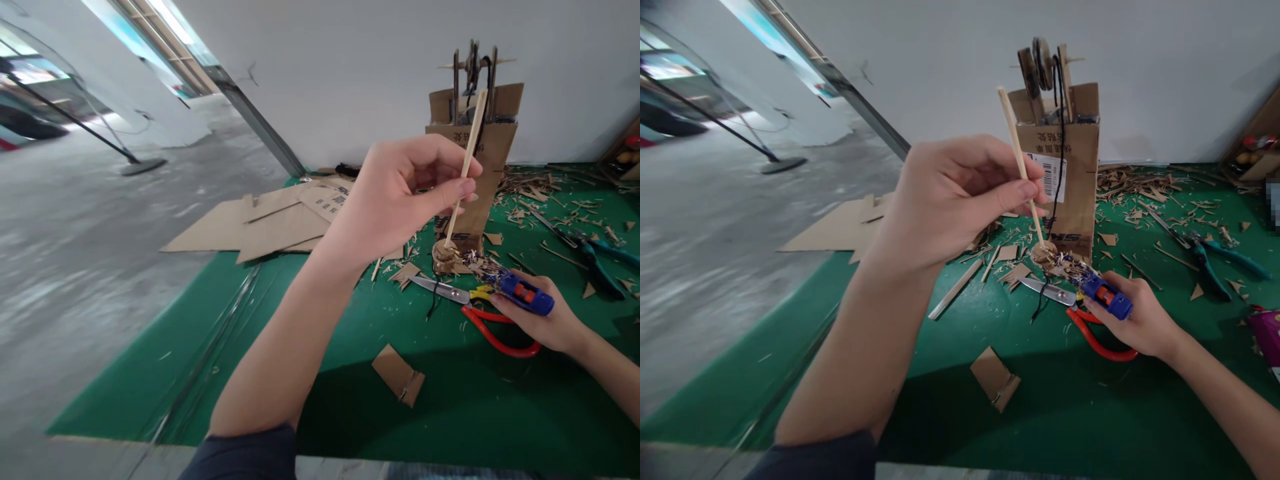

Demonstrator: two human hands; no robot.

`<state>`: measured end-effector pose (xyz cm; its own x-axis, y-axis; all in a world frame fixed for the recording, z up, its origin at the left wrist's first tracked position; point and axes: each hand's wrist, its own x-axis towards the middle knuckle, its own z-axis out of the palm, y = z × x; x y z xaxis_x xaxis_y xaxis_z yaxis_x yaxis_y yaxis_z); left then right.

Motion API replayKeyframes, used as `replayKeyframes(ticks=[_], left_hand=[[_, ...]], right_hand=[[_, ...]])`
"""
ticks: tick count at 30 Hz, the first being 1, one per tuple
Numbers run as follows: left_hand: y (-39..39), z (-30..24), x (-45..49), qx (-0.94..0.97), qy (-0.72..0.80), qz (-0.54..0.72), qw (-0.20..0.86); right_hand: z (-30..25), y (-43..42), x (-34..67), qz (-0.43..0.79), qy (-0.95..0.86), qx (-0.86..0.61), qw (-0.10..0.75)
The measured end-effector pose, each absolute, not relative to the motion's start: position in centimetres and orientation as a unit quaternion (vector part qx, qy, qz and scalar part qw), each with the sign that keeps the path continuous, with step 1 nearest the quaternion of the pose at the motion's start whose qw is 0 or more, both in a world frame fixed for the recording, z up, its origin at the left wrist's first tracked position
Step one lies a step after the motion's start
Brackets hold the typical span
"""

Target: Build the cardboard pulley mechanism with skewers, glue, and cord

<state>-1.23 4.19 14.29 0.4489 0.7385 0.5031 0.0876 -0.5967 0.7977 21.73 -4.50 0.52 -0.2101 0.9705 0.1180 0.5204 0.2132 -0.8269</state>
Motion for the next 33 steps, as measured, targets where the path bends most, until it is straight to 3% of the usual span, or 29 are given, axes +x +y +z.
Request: replayKeyframes(ticks=[33], left_hand=[[4.22,14.12,-1.02,0.782,0.263,0.444,0.35]], right_hand=[[0.25,-4.41,21.78,0.347,-0.679,-0.547,0.345]])
